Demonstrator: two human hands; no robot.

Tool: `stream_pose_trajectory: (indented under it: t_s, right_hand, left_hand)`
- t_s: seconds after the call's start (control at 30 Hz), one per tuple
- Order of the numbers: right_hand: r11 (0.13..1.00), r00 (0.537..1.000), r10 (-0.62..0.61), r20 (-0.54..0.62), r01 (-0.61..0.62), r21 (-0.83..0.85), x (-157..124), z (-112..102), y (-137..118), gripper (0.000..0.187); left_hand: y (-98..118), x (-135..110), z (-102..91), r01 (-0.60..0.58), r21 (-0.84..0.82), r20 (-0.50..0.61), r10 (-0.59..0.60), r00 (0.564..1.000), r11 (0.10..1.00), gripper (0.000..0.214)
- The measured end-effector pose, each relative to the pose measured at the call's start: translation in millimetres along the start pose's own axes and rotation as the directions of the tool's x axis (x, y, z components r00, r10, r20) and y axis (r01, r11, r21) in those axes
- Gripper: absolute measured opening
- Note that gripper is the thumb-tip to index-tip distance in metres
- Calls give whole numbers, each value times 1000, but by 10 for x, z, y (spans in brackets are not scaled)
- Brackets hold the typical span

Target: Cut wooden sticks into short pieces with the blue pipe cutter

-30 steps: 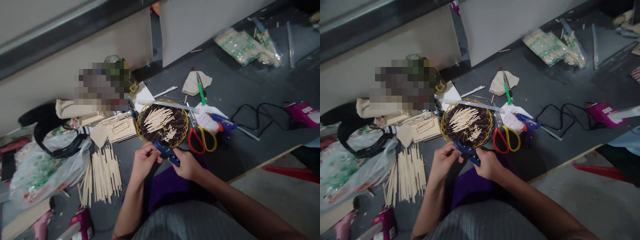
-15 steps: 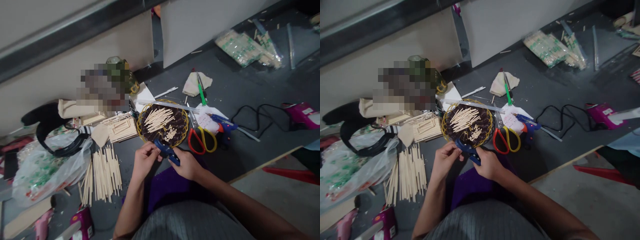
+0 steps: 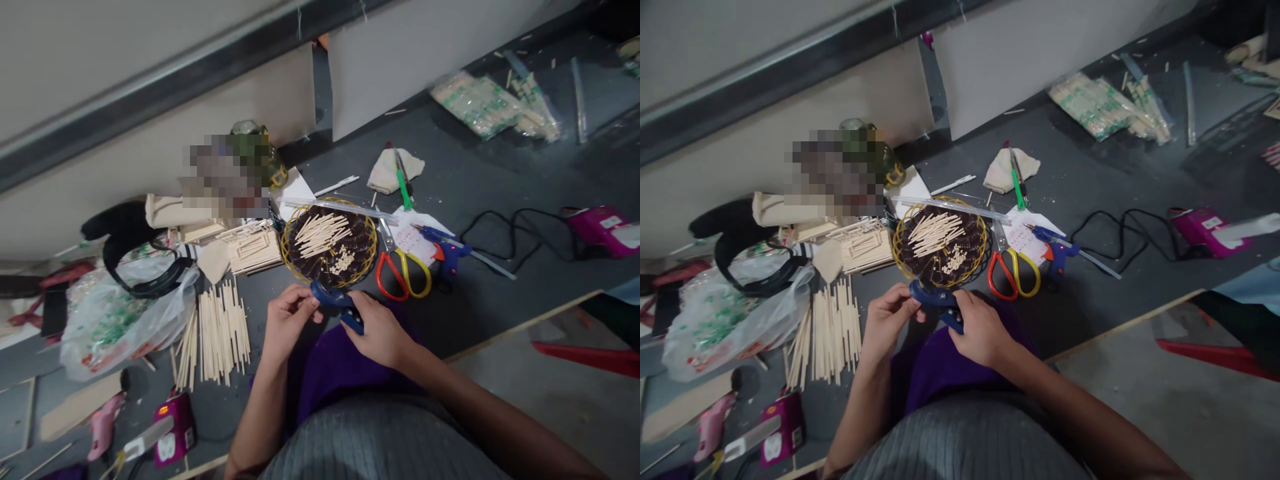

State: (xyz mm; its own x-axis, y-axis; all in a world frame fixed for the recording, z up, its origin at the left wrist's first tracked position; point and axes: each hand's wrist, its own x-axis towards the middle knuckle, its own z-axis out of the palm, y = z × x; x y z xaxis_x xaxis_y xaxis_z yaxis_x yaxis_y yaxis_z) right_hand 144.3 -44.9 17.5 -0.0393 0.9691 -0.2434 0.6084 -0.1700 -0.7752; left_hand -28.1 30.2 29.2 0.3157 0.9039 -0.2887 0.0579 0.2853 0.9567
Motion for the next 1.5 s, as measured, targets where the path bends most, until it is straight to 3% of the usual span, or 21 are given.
stream_pose_trajectory:
  t_s: [0.2, 0.77, 1.17, 1.5]
  right_hand:
    - [997, 998, -44, -34, 42, -57, -113, 14, -8, 33]
    - [992, 991, -107, -86, 101, -76, -286, 97, 14, 43]
    - [997, 995, -75, -71, 73, -38, -277, 99, 5, 40]
    - [995, 1000, -3, -2, 3, -104, -148, 46, 33, 23]
  left_hand:
    - [47, -139, 26, -84, 19, 68, 83, 994, 996, 16]
    - [160, -356, 83, -144, 141, 132, 125, 983, 980, 19]
    - [164, -315, 86, -141, 164, 146, 117, 982, 976, 19]
    - [209, -108, 67, -114, 232, 175, 73, 982, 966, 17]
